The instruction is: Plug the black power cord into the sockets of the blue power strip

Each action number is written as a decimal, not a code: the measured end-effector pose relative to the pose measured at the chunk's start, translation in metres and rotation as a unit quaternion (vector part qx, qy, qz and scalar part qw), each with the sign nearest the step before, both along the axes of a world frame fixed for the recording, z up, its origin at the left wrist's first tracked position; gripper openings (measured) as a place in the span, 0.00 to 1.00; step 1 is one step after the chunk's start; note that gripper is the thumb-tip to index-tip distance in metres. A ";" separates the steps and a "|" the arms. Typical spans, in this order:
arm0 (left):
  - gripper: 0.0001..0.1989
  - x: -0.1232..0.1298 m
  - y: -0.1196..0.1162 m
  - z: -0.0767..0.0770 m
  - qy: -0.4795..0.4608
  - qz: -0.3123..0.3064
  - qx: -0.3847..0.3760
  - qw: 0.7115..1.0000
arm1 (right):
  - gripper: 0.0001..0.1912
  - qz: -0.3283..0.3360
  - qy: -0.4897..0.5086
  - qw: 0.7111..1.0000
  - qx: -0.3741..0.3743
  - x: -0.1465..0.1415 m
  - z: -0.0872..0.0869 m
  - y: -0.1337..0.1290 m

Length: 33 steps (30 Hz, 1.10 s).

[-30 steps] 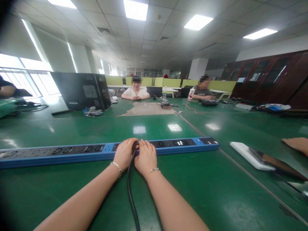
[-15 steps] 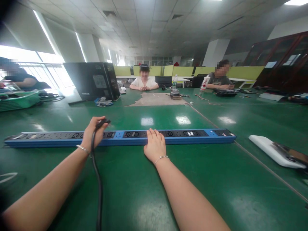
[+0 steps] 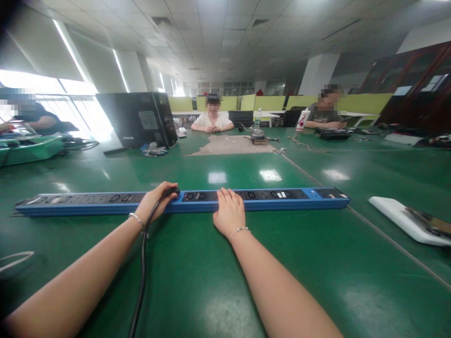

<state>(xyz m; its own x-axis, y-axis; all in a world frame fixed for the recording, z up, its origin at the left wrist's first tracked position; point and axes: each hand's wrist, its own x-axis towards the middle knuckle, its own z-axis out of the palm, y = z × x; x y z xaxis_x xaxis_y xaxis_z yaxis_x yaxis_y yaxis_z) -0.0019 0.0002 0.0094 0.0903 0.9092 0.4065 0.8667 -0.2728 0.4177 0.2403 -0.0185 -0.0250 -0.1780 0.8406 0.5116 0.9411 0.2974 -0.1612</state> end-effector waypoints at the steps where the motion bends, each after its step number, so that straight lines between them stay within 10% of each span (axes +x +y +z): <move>1: 0.17 0.000 -0.001 -0.001 0.015 0.006 0.004 1.000 | 0.30 -0.001 0.001 1.000 0.000 0.000 0.000 0.000; 12: 0.15 0.011 -0.015 -0.008 0.139 0.000 0.116 0.983 | 0.30 -0.004 0.004 1.000 0.005 -0.001 0.000 -0.002; 26: 0.13 0.014 -0.005 -0.019 -0.003 0.000 0.133 0.991 | 0.29 -0.007 -0.019 1.000 -0.004 0.000 0.003 -0.002; 33: 0.18 -0.054 -0.006 0.010 -0.128 0.158 0.127 0.971 | 0.29 -0.007 -0.028 1.000 -0.004 0.001 0.003 -0.002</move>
